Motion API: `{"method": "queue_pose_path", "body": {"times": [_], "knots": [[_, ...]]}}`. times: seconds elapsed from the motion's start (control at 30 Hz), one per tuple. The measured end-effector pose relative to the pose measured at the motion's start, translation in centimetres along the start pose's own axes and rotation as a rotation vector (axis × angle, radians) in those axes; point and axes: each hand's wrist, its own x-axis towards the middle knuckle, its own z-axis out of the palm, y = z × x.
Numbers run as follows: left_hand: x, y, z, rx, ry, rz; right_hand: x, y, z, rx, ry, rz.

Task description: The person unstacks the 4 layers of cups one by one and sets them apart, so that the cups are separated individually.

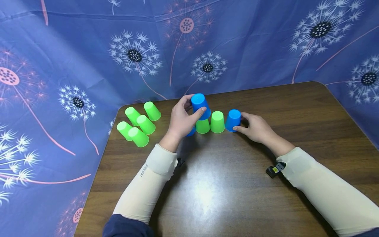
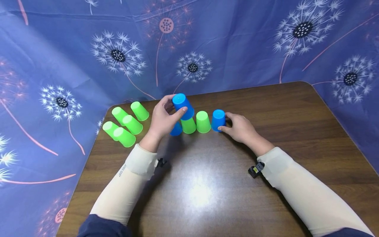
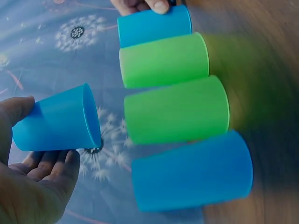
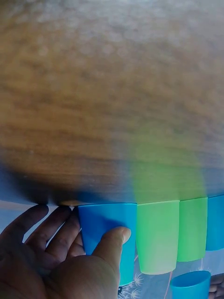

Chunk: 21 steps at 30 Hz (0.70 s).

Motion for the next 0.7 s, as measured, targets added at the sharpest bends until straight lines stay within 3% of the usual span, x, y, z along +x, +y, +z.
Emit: {"method": "queue_pose_path", "body": {"times": [0.7], "knots": [[-6.5, -3.5, -11.2, 0.047, 0.209, -0.106, 0.0, 0.1, 0.0, 0.011, -0.011, 0.009]]}}
